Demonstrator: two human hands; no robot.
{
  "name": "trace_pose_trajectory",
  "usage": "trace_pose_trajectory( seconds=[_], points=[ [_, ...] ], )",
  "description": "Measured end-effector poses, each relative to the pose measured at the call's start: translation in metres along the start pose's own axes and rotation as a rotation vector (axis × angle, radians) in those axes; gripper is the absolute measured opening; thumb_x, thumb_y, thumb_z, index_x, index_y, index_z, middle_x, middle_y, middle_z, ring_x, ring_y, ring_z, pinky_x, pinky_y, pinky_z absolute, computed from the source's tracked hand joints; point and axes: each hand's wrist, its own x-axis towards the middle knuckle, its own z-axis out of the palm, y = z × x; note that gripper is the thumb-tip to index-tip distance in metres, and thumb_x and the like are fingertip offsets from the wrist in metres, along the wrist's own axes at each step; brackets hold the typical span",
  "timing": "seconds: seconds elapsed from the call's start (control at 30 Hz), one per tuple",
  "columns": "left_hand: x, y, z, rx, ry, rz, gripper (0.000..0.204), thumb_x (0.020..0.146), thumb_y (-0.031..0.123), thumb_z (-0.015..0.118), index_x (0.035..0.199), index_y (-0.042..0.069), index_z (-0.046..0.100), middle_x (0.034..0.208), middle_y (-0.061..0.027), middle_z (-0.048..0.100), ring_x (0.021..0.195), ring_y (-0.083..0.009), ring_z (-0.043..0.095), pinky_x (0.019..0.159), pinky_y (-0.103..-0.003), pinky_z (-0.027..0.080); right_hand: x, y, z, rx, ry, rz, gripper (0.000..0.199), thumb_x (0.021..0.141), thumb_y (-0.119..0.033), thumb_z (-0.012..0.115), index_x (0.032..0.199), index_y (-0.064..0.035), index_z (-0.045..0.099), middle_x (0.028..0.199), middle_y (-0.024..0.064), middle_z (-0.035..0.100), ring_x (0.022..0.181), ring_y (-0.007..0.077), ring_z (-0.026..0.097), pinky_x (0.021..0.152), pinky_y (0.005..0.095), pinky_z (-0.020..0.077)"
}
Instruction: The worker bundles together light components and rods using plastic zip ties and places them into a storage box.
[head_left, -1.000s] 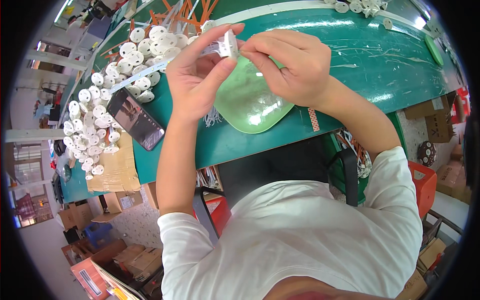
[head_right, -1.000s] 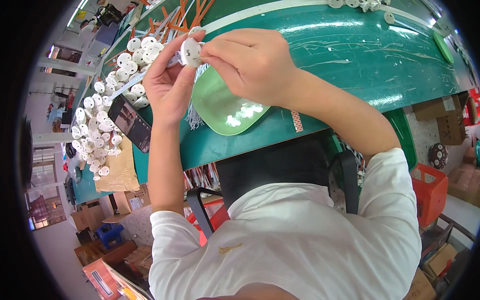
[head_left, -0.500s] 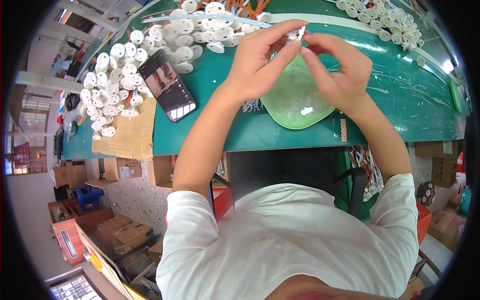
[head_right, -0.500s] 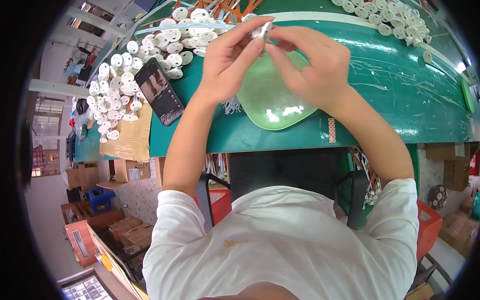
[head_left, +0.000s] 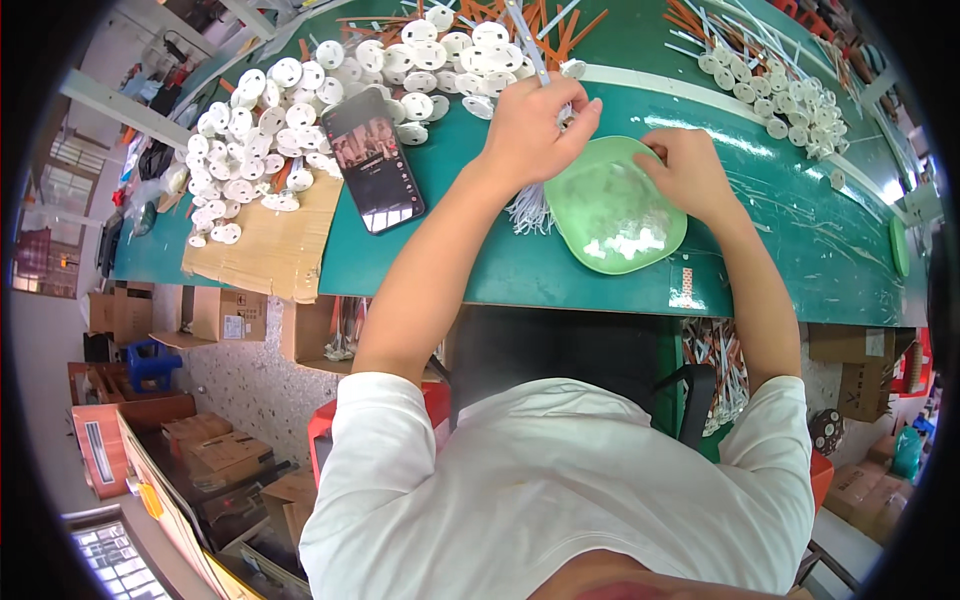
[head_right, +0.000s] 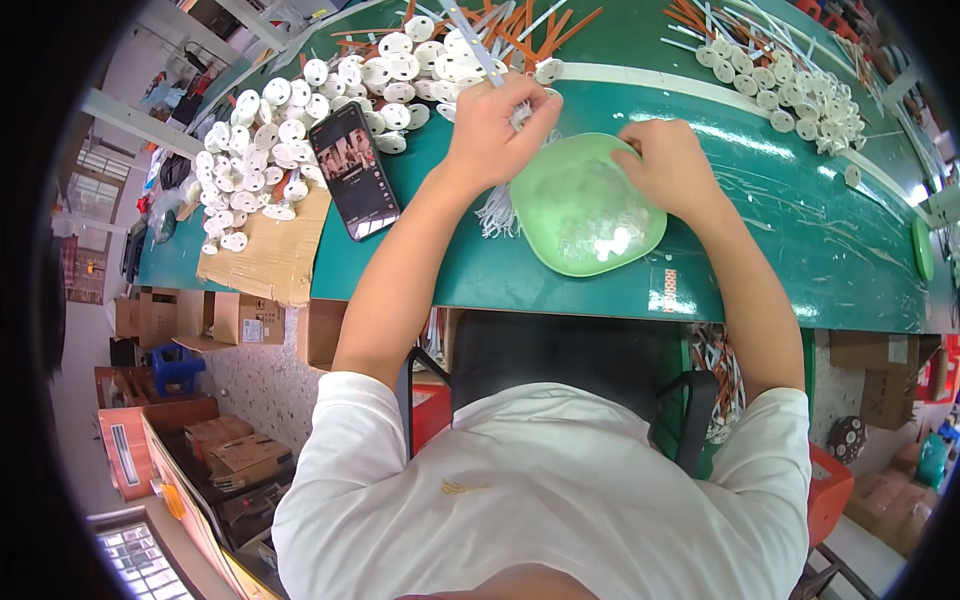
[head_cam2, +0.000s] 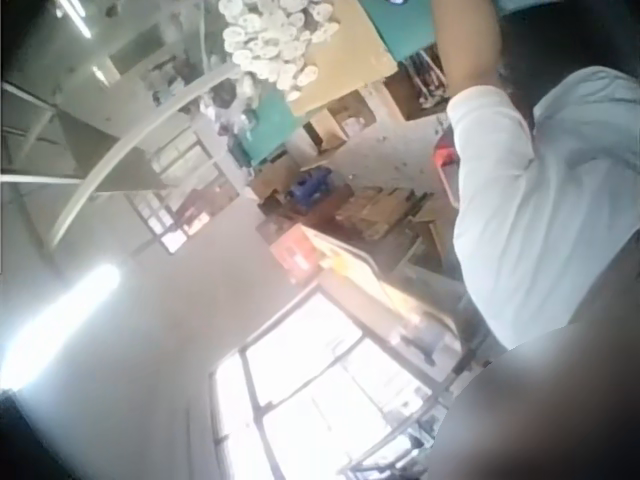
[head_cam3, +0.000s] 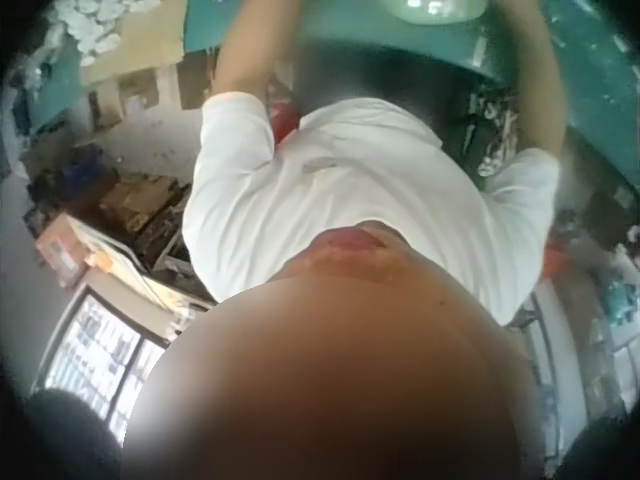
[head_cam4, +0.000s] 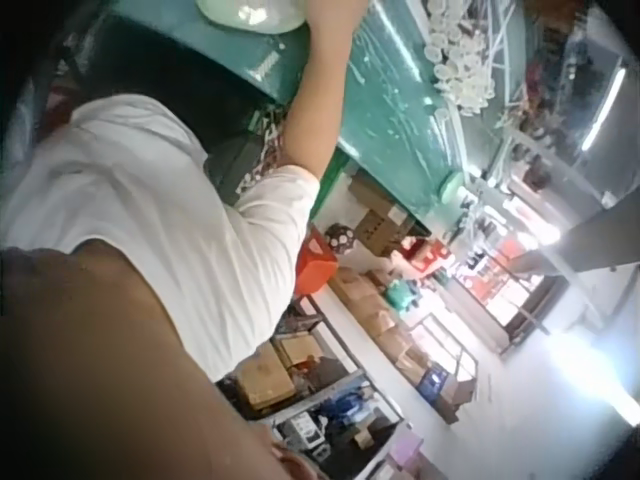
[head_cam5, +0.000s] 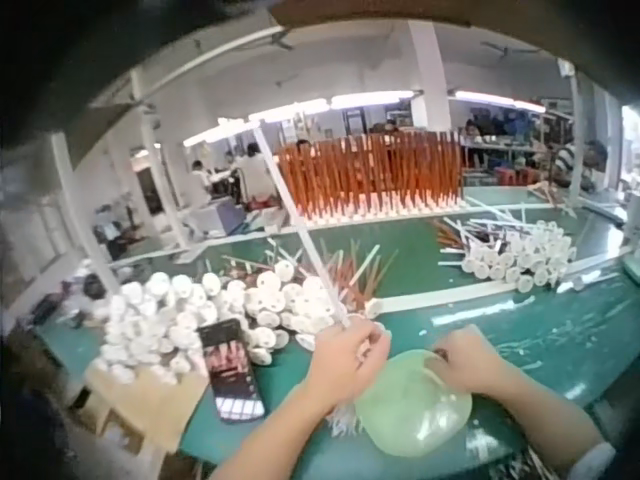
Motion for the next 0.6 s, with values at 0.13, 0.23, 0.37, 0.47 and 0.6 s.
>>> trace_pose_trajectory(
  seconds=[0.13, 0.23, 0.37, 0.47, 0.6],
  points=[
    [-0.002, -0.005, 0.000, 0.013, 0.008, 0.021, 0.014, 0.081, 0.016, 0.072, 0.077, 0.005, 0.065, 0.073, -0.0106, 0.066, 0.067, -0.0322, 0.064, 0.062, -0.041, 0.051, 0.005, 0.017, -0.019, 0.083, 0.030, 0.106, 0.019, 0.076, -0.017, 0.073, 0.087, -0.0009, 0.073, 0.072, 0.0164, 0.067, 0.067, 0.0294, 0.066, 0.065, 0.0374, 0.0518],
    [0.001, -0.009, 0.001, 0.009, 0.020, 0.066, 0.013, 0.081, 0.015, 0.071, 0.077, 0.004, 0.065, 0.075, -0.0111, 0.067, 0.068, -0.0325, 0.065, 0.063, -0.041, 0.051, 0.009, 0.057, -0.037, -0.074, 0.025, 0.159, 0.017, 0.074, -0.013, 0.074, 0.084, 0.0002, 0.071, 0.065, 0.0110, 0.063, 0.058, 0.0197, 0.058, 0.059, 0.0336, 0.0470],
    [0.004, -0.017, -0.013, -0.021, -0.023, 0.007, 0.011, 0.081, 0.013, 0.069, 0.078, 0.003, 0.066, 0.075, -0.0129, 0.067, 0.068, -0.0325, 0.065, 0.063, -0.040, 0.052, 0.009, 0.105, -0.054, -0.099, 0.024, 0.219, 0.018, 0.074, -0.014, 0.076, 0.082, 0.0004, 0.070, 0.065, 0.0094, 0.063, 0.059, 0.0179, 0.058, 0.059, 0.0340, 0.0468],
    [0.008, -0.022, -0.015, -0.053, -0.021, 0.000, 0.010, 0.081, 0.012, 0.069, 0.079, 0.002, 0.066, 0.073, -0.0141, 0.067, 0.067, -0.0323, 0.065, 0.063, -0.040, 0.051, 0.006, 0.125, -0.070, -0.180, -0.033, 0.282, 0.020, 0.074, -0.016, 0.077, 0.085, 0.0002, 0.071, 0.069, 0.0089, 0.066, 0.063, 0.0170, 0.061, 0.061, 0.0338, 0.0480],
    [0.014, -0.017, -0.022, -0.055, -0.010, -0.076, 0.013, 0.083, 0.014, 0.069, 0.079, 0.002, 0.067, 0.070, -0.0141, 0.066, 0.065, -0.0305, 0.065, 0.062, -0.039, 0.051, -0.001, 0.123, -0.080, -0.180, 0.037, 0.390, 0.027, 0.076, -0.020, 0.079, 0.093, 0.0005, 0.073, 0.075, 0.0099, 0.069, 0.071, 0.0188, 0.067, 0.067, 0.0327, 0.0519]
  ],
)
